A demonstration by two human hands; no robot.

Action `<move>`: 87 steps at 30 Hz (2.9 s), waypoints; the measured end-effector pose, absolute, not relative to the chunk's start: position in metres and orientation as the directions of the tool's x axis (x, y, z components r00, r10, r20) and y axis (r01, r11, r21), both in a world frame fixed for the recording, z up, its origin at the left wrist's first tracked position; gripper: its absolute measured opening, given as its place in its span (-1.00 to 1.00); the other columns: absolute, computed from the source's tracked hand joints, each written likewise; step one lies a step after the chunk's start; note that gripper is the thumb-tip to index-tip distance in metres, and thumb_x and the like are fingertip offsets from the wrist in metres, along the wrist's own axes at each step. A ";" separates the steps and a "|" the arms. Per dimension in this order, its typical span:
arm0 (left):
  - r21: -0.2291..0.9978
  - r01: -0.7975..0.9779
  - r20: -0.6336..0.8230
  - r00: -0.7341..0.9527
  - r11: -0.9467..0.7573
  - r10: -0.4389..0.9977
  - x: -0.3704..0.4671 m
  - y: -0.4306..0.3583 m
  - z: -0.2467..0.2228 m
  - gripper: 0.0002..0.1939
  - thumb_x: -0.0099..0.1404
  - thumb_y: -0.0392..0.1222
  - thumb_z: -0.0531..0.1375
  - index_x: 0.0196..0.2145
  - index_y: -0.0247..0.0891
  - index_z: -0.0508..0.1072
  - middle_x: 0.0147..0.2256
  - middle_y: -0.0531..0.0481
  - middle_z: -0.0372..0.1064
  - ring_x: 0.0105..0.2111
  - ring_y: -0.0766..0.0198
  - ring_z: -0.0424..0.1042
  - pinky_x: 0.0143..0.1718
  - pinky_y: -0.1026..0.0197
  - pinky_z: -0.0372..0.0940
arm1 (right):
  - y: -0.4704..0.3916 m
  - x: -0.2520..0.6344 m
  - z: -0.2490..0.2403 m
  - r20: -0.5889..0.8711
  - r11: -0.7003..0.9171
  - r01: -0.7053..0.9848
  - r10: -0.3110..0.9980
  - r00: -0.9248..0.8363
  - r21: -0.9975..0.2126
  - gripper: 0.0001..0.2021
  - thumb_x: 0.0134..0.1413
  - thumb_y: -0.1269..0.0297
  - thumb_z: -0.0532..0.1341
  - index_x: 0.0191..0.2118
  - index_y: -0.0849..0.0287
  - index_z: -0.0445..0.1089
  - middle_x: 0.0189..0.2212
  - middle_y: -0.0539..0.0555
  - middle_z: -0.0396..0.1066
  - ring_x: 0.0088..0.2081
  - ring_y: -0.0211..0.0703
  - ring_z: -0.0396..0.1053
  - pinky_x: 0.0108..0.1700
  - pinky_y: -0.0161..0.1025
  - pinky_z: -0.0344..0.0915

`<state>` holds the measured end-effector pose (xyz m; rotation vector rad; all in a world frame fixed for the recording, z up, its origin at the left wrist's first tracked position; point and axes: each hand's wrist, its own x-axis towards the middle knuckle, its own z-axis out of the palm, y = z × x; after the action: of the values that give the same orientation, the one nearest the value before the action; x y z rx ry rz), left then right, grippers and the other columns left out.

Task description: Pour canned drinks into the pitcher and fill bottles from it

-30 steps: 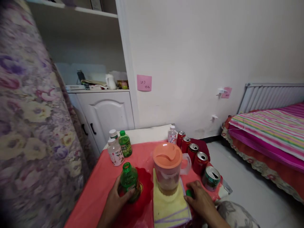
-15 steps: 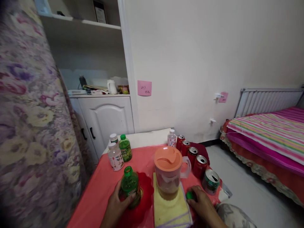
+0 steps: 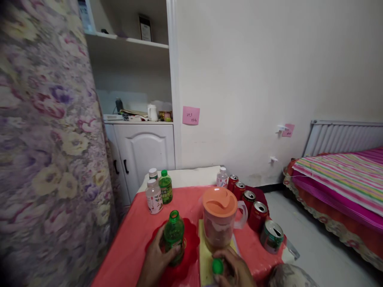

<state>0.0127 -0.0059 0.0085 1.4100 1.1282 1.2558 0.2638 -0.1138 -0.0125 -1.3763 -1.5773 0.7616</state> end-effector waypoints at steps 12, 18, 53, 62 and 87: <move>0.965 0.022 0.256 0.142 -0.261 0.956 0.013 -0.015 0.009 -0.30 -0.09 -0.21 0.35 0.08 -0.27 0.42 0.03 -0.25 0.53 0.04 -0.11 0.50 0.09 -0.05 0.38 | -0.047 0.192 0.087 0.531 0.441 0.653 0.844 -0.069 -0.616 -0.64 0.01 0.49 0.18 -0.02 0.19 0.39 -0.17 0.16 0.43 -0.19 -0.04 0.41 -0.08 -0.08 0.36; 0.959 0.008 0.279 0.155 -0.284 0.948 0.012 -0.019 0.011 -0.29 -0.09 -0.21 0.37 0.08 -0.23 0.46 0.01 -0.19 0.56 0.02 -0.11 0.51 0.06 -0.02 0.40 | -0.039 0.185 0.104 0.510 0.486 0.638 0.844 -0.166 -0.597 -0.71 0.10 0.46 0.23 -0.03 0.20 0.42 -0.20 0.14 0.44 -0.21 -0.06 0.42 -0.13 -0.12 0.36; 0.981 0.061 0.172 0.151 -0.183 0.973 0.018 -0.023 0.018 -0.30 -0.13 -0.33 0.26 0.06 -0.28 0.42 0.00 -0.21 0.54 0.01 -0.08 0.49 0.09 -0.05 0.36 | -0.021 0.195 0.163 0.224 0.667 0.652 0.740 -0.634 -0.361 -0.63 0.13 0.58 0.19 -0.07 0.00 0.53 -0.14 0.04 0.50 -0.13 -0.15 0.47 -0.05 -0.20 0.37; 0.982 0.075 0.163 0.134 -0.175 0.977 0.017 -0.025 0.020 -0.29 -0.13 -0.35 0.26 0.07 -0.24 0.45 0.02 -0.19 0.54 0.04 -0.08 0.50 0.09 -0.02 0.38 | -0.021 0.192 0.154 0.243 0.494 0.843 0.863 -0.444 -0.213 -0.68 0.13 0.07 0.33 -0.09 0.16 0.50 -0.22 0.17 0.55 -0.31 -0.02 0.49 -0.29 -0.16 0.32; 0.972 0.081 0.204 0.172 -0.220 0.964 0.016 -0.024 0.017 -0.33 -0.08 -0.31 0.29 0.07 -0.23 0.45 -0.01 -0.17 0.56 -0.01 -0.05 0.52 0.04 0.01 0.41 | -0.037 0.183 0.152 0.240 0.385 0.879 0.915 -0.325 -0.280 -0.69 0.13 0.16 0.31 -0.05 0.19 0.46 -0.18 0.16 0.54 -0.24 0.02 0.49 -0.24 -0.16 0.28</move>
<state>0.0156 -0.0241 0.0172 1.5128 1.0482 1.1896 0.1834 -0.0372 0.1523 -1.5594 -2.2941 0.1384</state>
